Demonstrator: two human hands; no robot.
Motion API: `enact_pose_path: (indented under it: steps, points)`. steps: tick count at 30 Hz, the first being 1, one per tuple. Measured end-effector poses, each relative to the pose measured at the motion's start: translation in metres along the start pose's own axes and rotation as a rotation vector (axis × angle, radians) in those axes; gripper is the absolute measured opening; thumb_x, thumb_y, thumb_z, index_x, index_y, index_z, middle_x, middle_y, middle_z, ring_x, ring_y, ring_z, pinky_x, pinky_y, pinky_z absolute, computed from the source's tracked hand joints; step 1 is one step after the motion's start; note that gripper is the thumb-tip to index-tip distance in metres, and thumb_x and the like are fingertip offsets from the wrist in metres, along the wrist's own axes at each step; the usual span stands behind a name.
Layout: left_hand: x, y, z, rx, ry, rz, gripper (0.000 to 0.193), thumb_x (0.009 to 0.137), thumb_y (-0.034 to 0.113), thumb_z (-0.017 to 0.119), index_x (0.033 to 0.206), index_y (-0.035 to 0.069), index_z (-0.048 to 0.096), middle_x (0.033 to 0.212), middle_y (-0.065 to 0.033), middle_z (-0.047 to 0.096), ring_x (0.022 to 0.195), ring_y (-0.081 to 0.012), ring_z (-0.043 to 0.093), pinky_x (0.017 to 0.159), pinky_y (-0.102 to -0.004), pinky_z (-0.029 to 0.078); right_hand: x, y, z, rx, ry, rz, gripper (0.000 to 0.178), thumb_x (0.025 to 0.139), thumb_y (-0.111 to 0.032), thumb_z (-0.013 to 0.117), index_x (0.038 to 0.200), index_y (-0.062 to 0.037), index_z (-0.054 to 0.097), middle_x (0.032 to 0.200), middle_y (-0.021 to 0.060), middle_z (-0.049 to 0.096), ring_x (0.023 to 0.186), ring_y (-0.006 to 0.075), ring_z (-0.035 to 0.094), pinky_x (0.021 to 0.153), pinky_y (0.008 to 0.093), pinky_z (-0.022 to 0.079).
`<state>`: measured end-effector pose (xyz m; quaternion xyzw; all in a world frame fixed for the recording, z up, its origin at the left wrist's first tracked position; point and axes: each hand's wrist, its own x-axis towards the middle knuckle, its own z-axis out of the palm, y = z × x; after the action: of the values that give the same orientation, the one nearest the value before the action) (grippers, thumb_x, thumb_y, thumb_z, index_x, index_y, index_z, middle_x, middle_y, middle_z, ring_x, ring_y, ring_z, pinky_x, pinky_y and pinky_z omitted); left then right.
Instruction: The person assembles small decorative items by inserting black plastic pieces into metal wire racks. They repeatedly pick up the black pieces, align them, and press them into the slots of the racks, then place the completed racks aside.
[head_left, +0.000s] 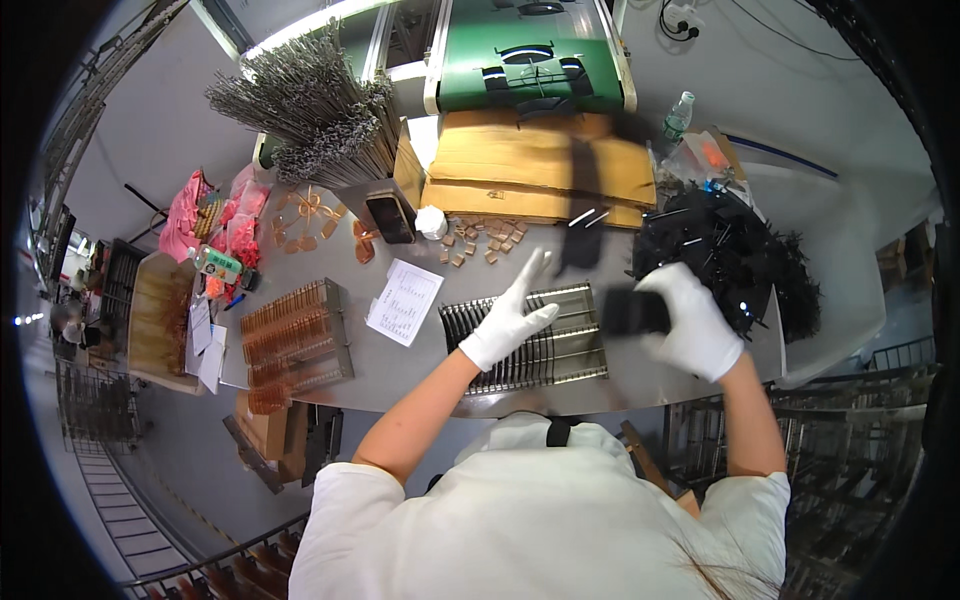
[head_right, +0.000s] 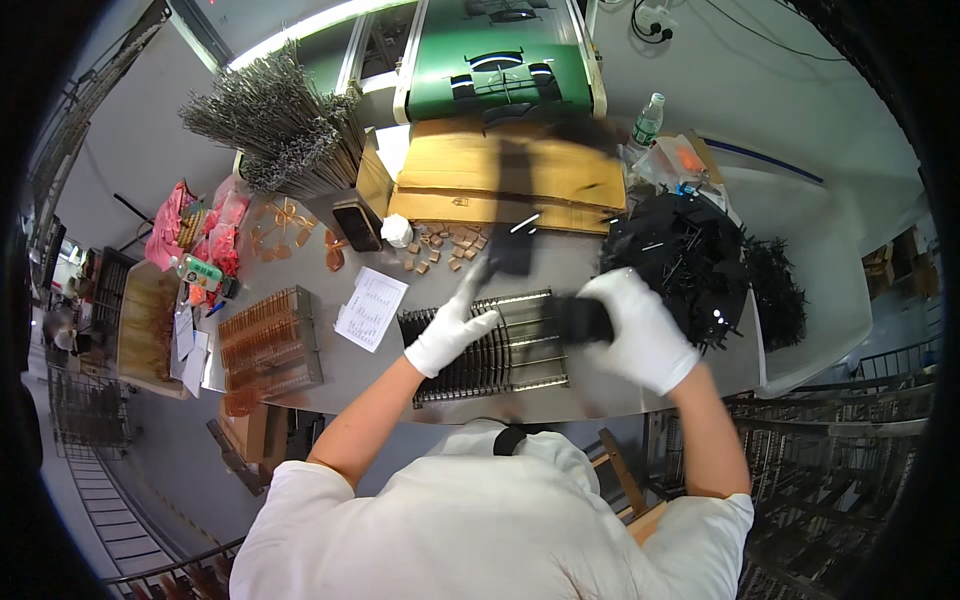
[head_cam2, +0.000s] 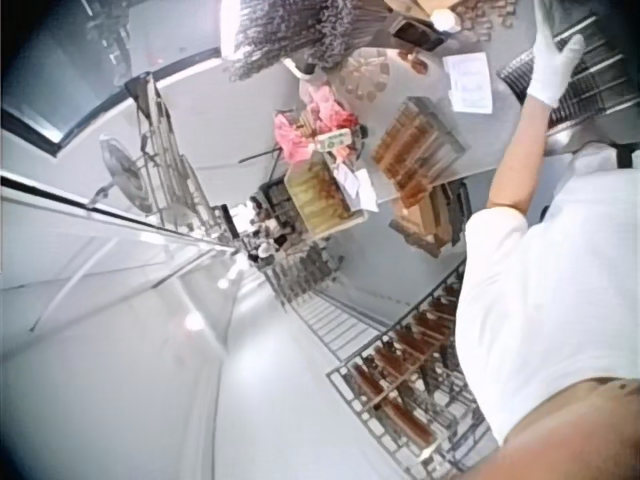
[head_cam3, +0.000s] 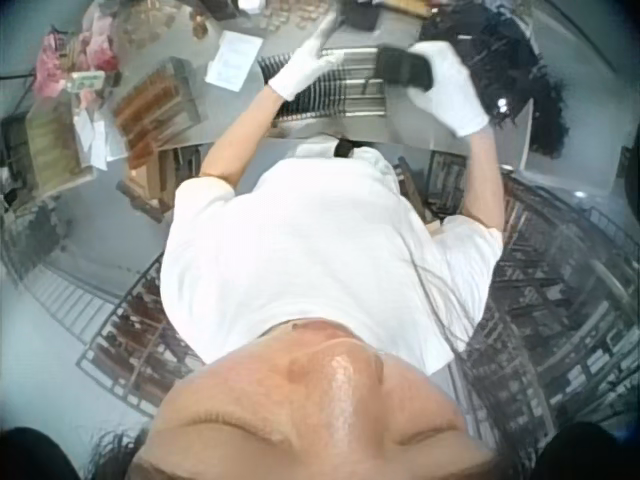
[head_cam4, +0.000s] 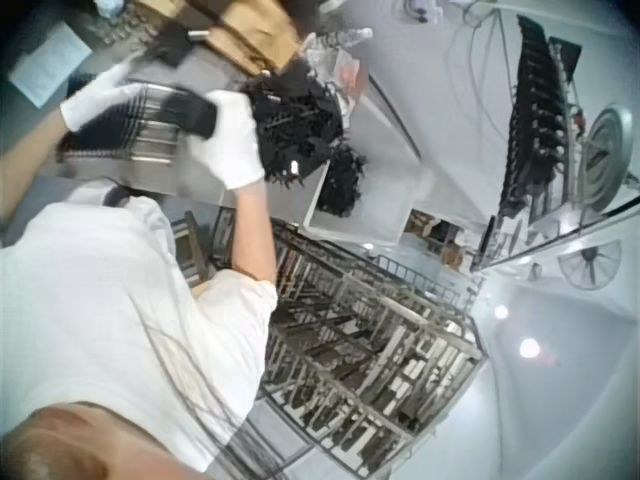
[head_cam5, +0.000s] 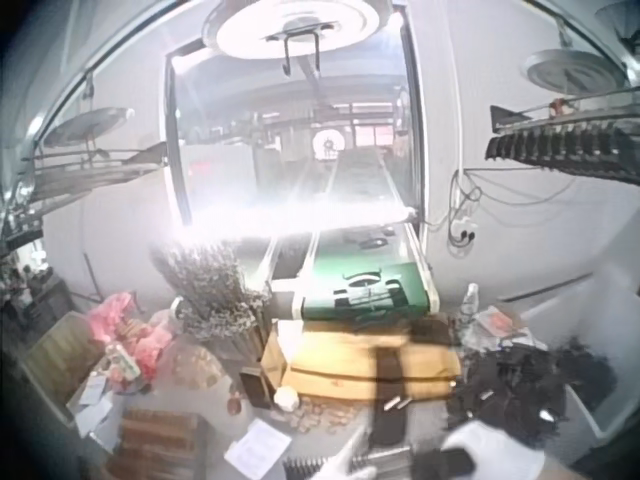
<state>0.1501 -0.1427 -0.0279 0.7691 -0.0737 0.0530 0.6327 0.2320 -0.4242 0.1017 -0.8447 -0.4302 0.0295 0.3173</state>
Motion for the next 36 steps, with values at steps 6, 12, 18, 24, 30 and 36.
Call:
enact_pose_path:
  steps: [6,12,18,24,30,36]
  points:
    - [-0.008,0.055,-0.032,-0.849,0.159,0.362,0.071,0.097,0.032,0.065,0.156,0.009,0.033,0.154,-0.0234,0.043,0.141,-0.0383,0.047,0.109,-0.05,0.05,0.002,-0.028,0.076,0.1,0.259,-0.119,0.069,0.077,0.009,0.062,0.143,-0.0103,0.058,0.137,0.0148,0.061,0.128,0.0313,0.06,0.111,0.0411,0.045]
    - [0.009,0.103,0.008,0.442,0.246,0.388,0.072,0.068,0.002,0.079,0.136,0.004,0.057,0.128,-0.0169,0.059,0.118,-0.0313,0.06,0.099,-0.0379,0.052,0.024,0.002,0.178,0.844,-0.161,0.432,0.049,0.096,-0.021,0.063,0.142,-0.0079,0.054,0.118,0.0199,0.066,0.115,0.0241,0.066,0.095,0.0339,0.054]
    - [-0.032,0.111,-0.069,-0.632,0.429,0.184,0.07,0.084,0.006,0.065,0.148,0.017,0.039,0.133,-0.0129,0.056,0.114,-0.0226,0.059,0.093,-0.0298,0.054,0.032,-0.02,0.119,0.152,-0.278,0.427,0.074,0.091,-0.034,0.06,0.161,-0.0282,0.037,0.116,0.0325,0.063,0.114,0.044,0.065,0.102,0.0482,0.05]
    - [-0.076,0.1,-0.107,-0.756,0.503,0.303,0.086,0.083,0.002,0.071,0.159,0.018,0.033,0.142,-0.0164,0.052,0.119,-0.0277,0.059,0.093,-0.0342,0.054,-0.017,0.091,0.216,0.669,-0.176,0.629,0.068,0.102,-0.052,0.05,0.161,-0.0211,0.037,0.087,0.0051,0.068,0.086,0.0168,0.066,0.075,0.034,0.056]
    - [-0.086,0.097,-0.102,-0.677,0.57,0.244,0.087,0.08,0.005,0.071,0.158,0.018,0.034,0.141,-0.0162,0.052,0.118,-0.0284,0.06,0.093,-0.0346,0.054,-0.019,0.1,0.249,0.487,-0.433,0.741,0.071,0.105,-0.06,0.038,0.163,-0.0187,0.033,0.134,0.0217,0.067,0.115,0.0342,0.068,0.103,0.0426,0.051]
    - [-0.089,0.101,-0.091,-0.653,0.592,0.223,0.087,0.08,0.011,0.07,0.158,0.017,0.033,0.141,-0.0174,0.052,0.117,-0.0283,0.06,0.096,-0.0351,0.052,0.01,0.035,0.209,-0.182,-0.509,0.631,0.086,0.103,-0.072,0.029,0.165,-0.013,0.022,0.093,0.0291,0.073,0.089,0.0442,0.072,0.082,0.0526,0.055]
